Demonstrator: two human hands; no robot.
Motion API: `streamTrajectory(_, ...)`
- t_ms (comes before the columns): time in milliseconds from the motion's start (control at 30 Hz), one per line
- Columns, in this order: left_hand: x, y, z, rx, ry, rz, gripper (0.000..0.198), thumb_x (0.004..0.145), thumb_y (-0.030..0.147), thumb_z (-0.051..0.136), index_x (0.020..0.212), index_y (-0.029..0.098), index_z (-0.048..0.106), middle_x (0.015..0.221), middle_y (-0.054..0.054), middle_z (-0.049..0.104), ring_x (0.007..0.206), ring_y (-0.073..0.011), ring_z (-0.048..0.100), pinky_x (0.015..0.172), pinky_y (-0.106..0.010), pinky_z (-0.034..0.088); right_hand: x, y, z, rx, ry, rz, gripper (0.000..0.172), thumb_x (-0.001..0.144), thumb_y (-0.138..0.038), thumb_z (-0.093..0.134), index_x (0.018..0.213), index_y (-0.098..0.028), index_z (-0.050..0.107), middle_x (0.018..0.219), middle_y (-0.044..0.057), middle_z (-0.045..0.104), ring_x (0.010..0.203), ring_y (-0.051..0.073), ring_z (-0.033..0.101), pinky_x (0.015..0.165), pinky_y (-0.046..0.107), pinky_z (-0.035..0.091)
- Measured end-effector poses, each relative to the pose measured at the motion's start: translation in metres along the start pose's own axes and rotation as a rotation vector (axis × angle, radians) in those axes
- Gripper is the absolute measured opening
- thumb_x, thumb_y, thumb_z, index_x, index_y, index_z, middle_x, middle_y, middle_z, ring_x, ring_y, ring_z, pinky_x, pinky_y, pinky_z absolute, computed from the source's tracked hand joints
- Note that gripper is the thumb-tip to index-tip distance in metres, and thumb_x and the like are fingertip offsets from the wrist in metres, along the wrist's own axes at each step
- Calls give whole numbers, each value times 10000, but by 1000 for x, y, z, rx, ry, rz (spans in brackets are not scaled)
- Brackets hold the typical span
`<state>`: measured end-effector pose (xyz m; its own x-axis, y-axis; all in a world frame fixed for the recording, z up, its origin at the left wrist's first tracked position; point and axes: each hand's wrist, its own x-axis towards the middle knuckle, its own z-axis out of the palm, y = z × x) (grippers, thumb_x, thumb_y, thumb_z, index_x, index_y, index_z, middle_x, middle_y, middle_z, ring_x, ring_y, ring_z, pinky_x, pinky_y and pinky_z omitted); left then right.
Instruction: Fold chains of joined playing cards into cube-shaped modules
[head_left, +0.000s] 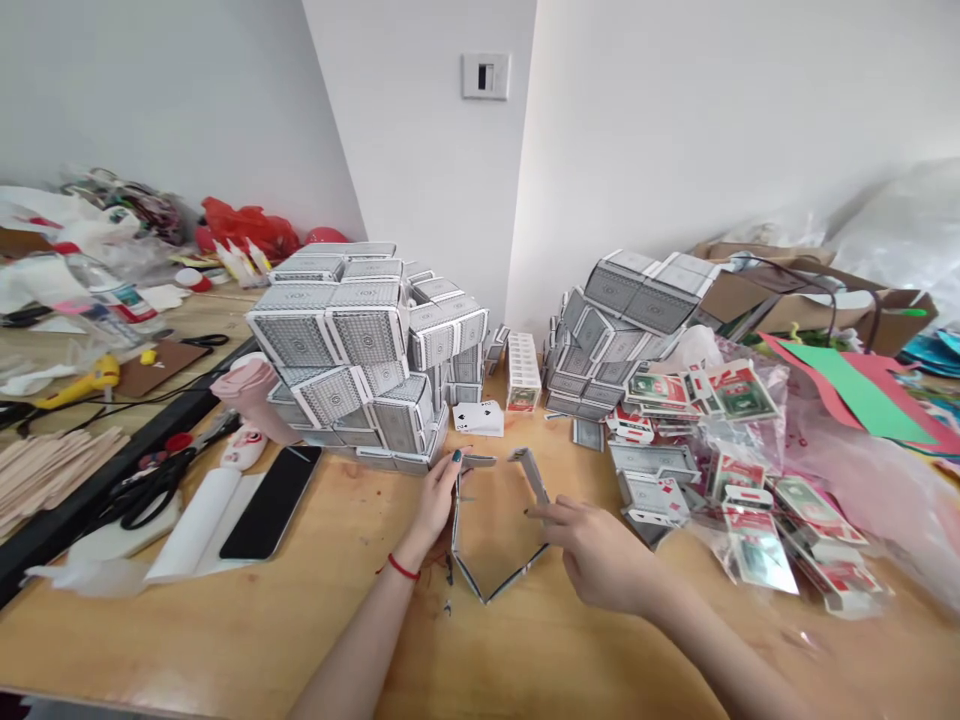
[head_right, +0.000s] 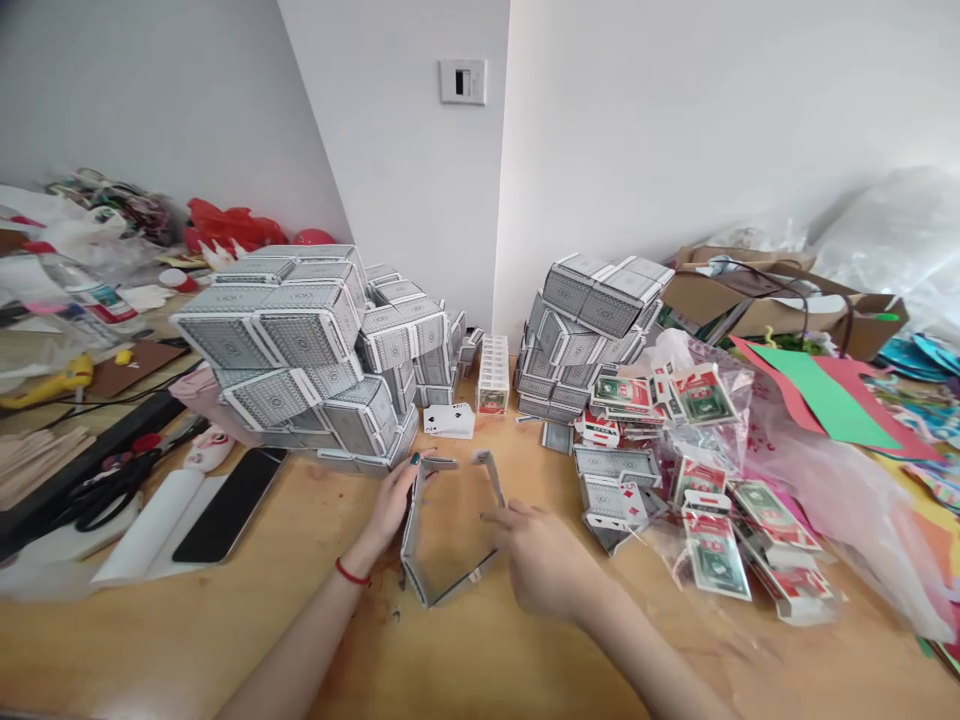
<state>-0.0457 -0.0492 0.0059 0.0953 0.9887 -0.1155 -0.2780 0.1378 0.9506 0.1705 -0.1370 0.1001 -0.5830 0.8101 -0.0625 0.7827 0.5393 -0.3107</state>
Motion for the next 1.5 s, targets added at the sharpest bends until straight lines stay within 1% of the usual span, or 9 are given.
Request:
streamTrajectory(67, 3, 2, 2, 67, -13, 28, 440, 777, 451, 555, 1107, 170, 632, 1252, -85, 584, 1198, -269, 495, 1036, -434, 356, -2, 14, 5, 137, 142, 30, 381, 634, 3, 443, 896, -194, 637, 1254, 65, 542, 1007, 217, 519, 815, 337, 434)
streamTrajectory(200, 0, 9, 3, 226, -95, 96, 455, 820, 397, 501, 1222, 192, 559, 1359, -58, 486, 1316, -249, 355, 1124, -411, 211, 5, 37, 32, 370, 591, 251, 389, 750, -115, 442, 1100, -225, 571, 1233, 88, 541, 1133, 249, 477, 923, 439, 410)
streamTrajectory(333, -10, 11, 0, 253, -186, 179, 559, 786, 252, 501, 1339, 237, 421, 1445, -10, 367, 1364, -235, 260, 1143, -396, 177, 23, 45, 74, 639, 849, 543, 663, 756, -259, 523, 1379, -229, 300, 1427, 99, 352, 1302, 277, 342, 1023, 475, 350)
streamTrajectory(433, -15, 9, -2, 233, -263, 224, 703, 681, 121, 486, 1363, 249, 378, 1456, 10, 347, 1365, -240, 254, 1141, -396, 200, 34, 44, 92, 798, 834, 549, 791, 689, -181, 508, 1425, -232, 221, 1476, 59, 289, 1348, 260, 283, 1091, 456, 269)
streamTrajectory(633, -11, 6, -1, 203, -193, 185, 675, 605, 88, 414, 1266, 191, 505, 1335, -26, 513, 1285, -238, 403, 1097, -407, 300, 41, 53, 83, 1009, 699, 445, 752, 574, -91, 434, 1312, -236, 464, 1370, 17, 471, 1299, 228, 381, 1112, 421, 233)
streamTrajectory(833, -5, 4, 1, 216, -206, 207, 514, 625, 126, 387, 1066, 138, 651, 1159, -73, 646, 1135, -242, 551, 1029, -407, 377, 47, 66, 75, 1123, 707, 409, 622, 520, -104, 430, 1089, -225, 652, 1167, 21, 646, 1159, 262, 529, 1023, 423, 354)
streamTrajectory(1033, -1, 8, 3, 202, -250, 183, 460, 637, 151, 362, 944, 108, 702, 1019, -94, 703, 1008, -249, 621, 922, -392, 456, 48, 70, 80, 1186, 693, 438, 513, 513, -138, 453, 953, -225, 701, 994, 18, 715, 1002, 293, 600, 887, 417, 437)
streamTrajectory(1300, -3, 8, 2, 277, -293, 218, 437, 673, 150, 405, 1005, 153, 689, 1087, -64, 682, 1096, -249, 574, 986, -402, 410, 45, 64, 86, 1425, 790, 291, 384, 715, -318, 525, 1070, -237, 648, 1196, 51, 625, 1162, 293, 512, 996, 436, 365)
streamTrajectory(1500, -4, 8, -1, 286, -319, 242, 421, 772, 216, 426, 1141, 172, 624, 1255, -55, 585, 1220, -244, 474, 1071, -399, 316, 44, 57, 92, 1520, 880, 246, 446, 816, -489, 480, 1192, -256, 542, 1312, 72, 523, 1258, 264, 426, 1046, 443, 327)
